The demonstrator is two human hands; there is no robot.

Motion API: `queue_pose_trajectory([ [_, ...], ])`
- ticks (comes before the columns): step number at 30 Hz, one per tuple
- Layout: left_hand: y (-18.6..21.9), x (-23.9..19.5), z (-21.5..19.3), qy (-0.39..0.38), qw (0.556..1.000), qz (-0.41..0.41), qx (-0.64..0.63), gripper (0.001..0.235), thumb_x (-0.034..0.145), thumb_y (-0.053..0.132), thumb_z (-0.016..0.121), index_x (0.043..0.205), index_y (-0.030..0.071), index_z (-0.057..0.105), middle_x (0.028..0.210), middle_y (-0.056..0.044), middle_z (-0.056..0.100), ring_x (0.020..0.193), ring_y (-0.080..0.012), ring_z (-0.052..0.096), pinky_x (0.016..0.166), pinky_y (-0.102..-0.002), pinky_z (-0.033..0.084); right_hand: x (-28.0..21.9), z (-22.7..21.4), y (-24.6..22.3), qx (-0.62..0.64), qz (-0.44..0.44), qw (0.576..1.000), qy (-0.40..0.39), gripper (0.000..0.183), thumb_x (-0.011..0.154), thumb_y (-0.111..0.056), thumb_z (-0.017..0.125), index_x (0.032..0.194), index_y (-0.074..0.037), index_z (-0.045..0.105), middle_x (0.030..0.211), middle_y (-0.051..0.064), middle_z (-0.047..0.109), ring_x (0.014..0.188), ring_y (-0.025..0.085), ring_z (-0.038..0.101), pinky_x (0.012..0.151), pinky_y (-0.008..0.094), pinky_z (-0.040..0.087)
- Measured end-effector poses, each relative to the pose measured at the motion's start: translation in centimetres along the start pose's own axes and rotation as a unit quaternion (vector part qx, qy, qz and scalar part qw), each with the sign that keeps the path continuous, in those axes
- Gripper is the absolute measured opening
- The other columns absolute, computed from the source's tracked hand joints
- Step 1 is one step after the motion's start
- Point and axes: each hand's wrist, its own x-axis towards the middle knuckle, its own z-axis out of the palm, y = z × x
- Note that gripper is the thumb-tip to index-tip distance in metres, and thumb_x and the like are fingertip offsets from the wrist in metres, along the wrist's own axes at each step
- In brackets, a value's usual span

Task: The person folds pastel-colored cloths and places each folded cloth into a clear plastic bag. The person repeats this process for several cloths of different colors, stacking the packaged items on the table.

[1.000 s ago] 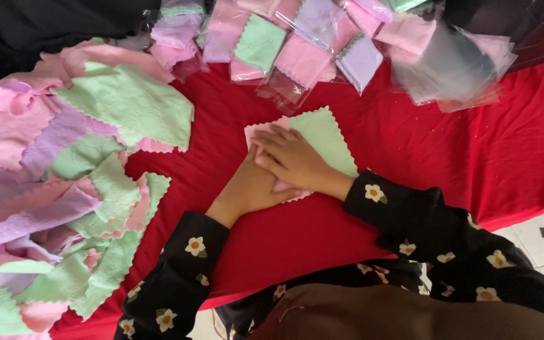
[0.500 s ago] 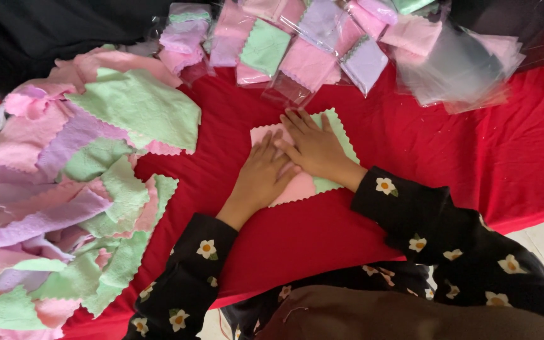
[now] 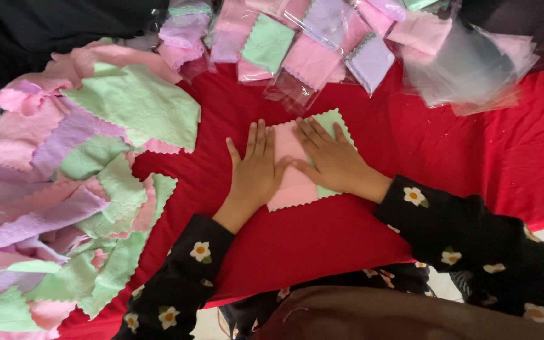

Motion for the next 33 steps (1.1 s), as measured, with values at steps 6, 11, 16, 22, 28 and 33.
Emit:
queue_pose_trajectory([
  [6,-0.2,-1.7,-0.1,-0.011,0.998,0.052,0.013,0.092,0.099,0.070,0.028,0.161,0.004,0.015,0.168,-0.022,0.006,0.156,-0.0365,0.002,0.111,-0.079,-0.008,-3.0,-0.7,1.5,0.008,0.062,0.998,-0.010,0.081,0.103,-0.064,0.029,0.160,-0.007,0.024,0.167,0.019,0.020,0.154,0.037,0.016,0.118,0.067,0.014],
  [11,0.0,-1.8,-1.0,-0.019,0.997,0.079,-0.004,0.096,0.096,0.074,0.032,0.160,0.004,0.019,0.168,-0.022,0.010,0.156,-0.0358,0.003,0.109,-0.081,-0.009,-6.6,-0.7,1.7,-0.078,0.154,0.985,0.015,0.076,0.102,-0.063,0.031,0.157,-0.011,0.034,0.160,0.018,0.033,0.148,0.034,0.032,0.112,0.058,0.032],
  [16,-0.2,-1.0,0.1,0.005,0.993,0.120,-0.019,0.086,0.098,0.070,0.034,0.160,0.012,0.024,0.166,-0.014,0.023,0.156,-0.0293,0.011,0.110,-0.079,-0.009,-10.2,0.3,-0.8,-0.117,0.225,0.967,0.035,0.069,0.098,-0.065,0.039,0.155,-0.025,0.042,0.117,0.003,0.053,0.116,0.024,0.055,0.087,0.045,0.058],
  [22,0.0,-1.7,0.5,0.078,0.937,0.295,-0.171,0.062,0.105,0.054,0.041,0.154,0.016,0.039,0.149,-0.019,0.052,0.145,-0.0346,0.042,0.113,-0.080,0.005,-9.6,1.2,-1.8,0.053,0.159,0.957,0.236,0.030,0.097,-0.027,0.068,0.126,-0.022,0.072,0.096,0.001,0.066,0.094,0.022,0.069,0.080,0.037,0.061],
  [28,-0.4,-1.4,-0.1,0.015,0.890,0.280,-0.359,0.066,0.108,0.055,0.027,0.164,0.024,0.011,0.146,-0.020,0.057,0.142,-0.0368,0.047,0.116,-0.077,-0.003,-7.5,2.6,-4.8,0.076,0.010,0.933,0.351,0.053,0.087,-0.010,0.076,0.137,-0.003,0.059,0.103,0.010,0.070,0.108,0.033,0.067,0.097,0.045,0.054],
  [33,-0.7,-1.8,-1.5,0.027,0.893,0.264,-0.364,0.061,0.108,0.056,0.018,0.157,0.026,0.037,0.113,-0.026,0.073,0.133,-0.0431,0.055,0.120,-0.070,-0.003,-7.0,2.7,-7.0,0.097,-0.021,0.954,0.283,0.033,0.089,-0.007,0.072,0.121,-0.013,0.064,0.089,-0.002,0.070,0.086,0.022,0.068,0.078,0.036,0.050],
])
